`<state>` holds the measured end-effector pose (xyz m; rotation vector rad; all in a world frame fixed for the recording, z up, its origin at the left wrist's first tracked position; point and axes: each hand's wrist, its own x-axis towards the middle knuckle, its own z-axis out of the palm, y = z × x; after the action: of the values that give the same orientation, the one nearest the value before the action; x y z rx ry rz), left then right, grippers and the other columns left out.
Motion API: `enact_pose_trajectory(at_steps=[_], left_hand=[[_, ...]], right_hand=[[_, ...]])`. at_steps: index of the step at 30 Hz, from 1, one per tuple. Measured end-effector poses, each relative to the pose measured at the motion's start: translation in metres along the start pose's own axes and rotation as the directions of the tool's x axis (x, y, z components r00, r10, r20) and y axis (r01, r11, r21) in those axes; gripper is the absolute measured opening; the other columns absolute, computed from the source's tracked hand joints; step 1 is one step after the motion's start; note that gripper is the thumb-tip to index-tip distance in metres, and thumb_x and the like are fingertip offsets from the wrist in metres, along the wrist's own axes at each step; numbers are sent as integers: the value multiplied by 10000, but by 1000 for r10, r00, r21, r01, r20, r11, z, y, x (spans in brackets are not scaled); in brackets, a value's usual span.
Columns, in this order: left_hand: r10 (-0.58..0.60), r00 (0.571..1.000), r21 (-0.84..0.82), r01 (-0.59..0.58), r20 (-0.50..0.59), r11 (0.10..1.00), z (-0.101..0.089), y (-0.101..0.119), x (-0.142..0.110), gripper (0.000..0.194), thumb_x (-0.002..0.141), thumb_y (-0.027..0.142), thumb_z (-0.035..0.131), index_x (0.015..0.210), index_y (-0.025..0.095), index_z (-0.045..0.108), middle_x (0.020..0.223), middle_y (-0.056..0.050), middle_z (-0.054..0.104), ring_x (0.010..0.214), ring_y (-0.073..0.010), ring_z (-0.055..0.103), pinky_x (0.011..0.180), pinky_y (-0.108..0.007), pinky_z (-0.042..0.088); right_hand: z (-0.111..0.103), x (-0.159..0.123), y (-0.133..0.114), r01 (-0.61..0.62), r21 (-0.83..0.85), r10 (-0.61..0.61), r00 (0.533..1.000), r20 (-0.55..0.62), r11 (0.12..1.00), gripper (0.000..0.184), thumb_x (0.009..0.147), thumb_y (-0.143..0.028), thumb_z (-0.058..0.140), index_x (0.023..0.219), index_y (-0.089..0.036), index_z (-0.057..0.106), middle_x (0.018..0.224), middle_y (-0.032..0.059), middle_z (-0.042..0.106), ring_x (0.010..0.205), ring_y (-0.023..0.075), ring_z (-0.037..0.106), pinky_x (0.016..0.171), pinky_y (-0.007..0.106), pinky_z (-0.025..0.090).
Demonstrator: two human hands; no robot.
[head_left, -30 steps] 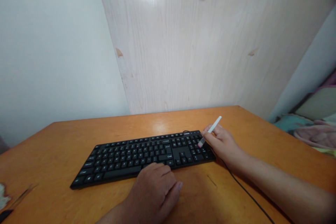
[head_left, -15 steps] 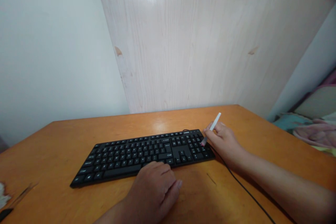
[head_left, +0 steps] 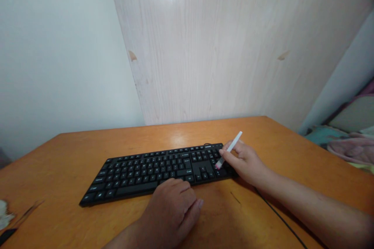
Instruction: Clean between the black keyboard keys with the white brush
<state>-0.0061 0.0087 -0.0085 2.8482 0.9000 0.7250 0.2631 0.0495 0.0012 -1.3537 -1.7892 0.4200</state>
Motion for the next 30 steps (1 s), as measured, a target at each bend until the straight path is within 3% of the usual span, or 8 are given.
enact_pose_trajectory(at_steps=[3, 6, 10, 16, 22, 27, 30], left_hand=[[-2, 1000, 6, 2, 4, 1000, 0, 0, 0, 235, 960, 243, 468, 740, 192, 533, 727, -15, 581, 668, -164, 494, 622, -307, 317], [-4, 1000, 8, 4, 4, 1000, 0, 0, 0, 237, 960, 242, 466, 739, 191, 534, 725, -16, 578, 664, -164, 490, 620, -309, 316], [-1, 1000, 4, 1, 6, 1000, 0, 0, 0, 242, 964, 245, 462, 739, 192, 532, 722, -15, 574, 671, -165, 489, 626, -314, 319], [-4, 1000, 3, 4, 8, 1000, 0, 0, 0, 251, 964, 248, 463, 727, 192, 525, 720, -11, 572, 664, -162, 486, 624, -310, 319], [9, 1000, 5, -8, -15, 1000, -2, 1, 1, 240, 956, 240, 475, 728, 193, 532, 710, -7, 571, 657, -163, 490, 617, -306, 323], [13, 1000, 15, -13, -19, 1000, -2, 2, 1, 250, 952, 233, 480, 713, 190, 541, 702, -10, 564, 649, -154, 489, 609, -303, 329], [10, 1000, 11, -10, -6, 1000, -2, 0, 1, 251, 957, 236, 472, 719, 190, 539, 707, -12, 565, 657, -155, 490, 616, -307, 336]], right_hand=[[-1, 1, 1, -48, 53, 50, 998, -40, 997, 280, 939, -423, 535, 800, -213, 657, 789, 48, 714, 849, 239, 651, 772, 353, 472], [0, -1, -1, -43, 102, 44, 999, -5, 994, 295, 937, -449, 537, 810, -215, 662, 812, 52, 724, 853, 238, 653, 769, 352, 477], [1, -1, -2, 9, 40, -11, 998, 55, 999, 308, 933, -430, 539, 765, -222, 691, 824, 56, 713, 854, 239, 637, 774, 362, 474], [-2, 2, 6, -54, 11, 55, 994, -93, 998, 259, 920, -414, 535, 803, -217, 655, 803, 60, 706, 835, 243, 632, 765, 371, 468], [-6, 4, 6, -33, -135, 23, 997, -73, 990, 253, 889, -333, 544, 682, -223, 640, 738, 56, 685, 803, 243, 619, 740, 370, 444], [-6, 2, 3, -82, -6, 81, 992, -92, 997, 266, 916, -375, 518, 737, -224, 642, 731, 46, 707, 793, 239, 645, 712, 349, 463], [-4, 2, 2, -22, -36, 20, 998, -51, 999, 247, 899, -371, 545, 728, -229, 653, 755, 48, 714, 810, 243, 640, 746, 367, 465]])
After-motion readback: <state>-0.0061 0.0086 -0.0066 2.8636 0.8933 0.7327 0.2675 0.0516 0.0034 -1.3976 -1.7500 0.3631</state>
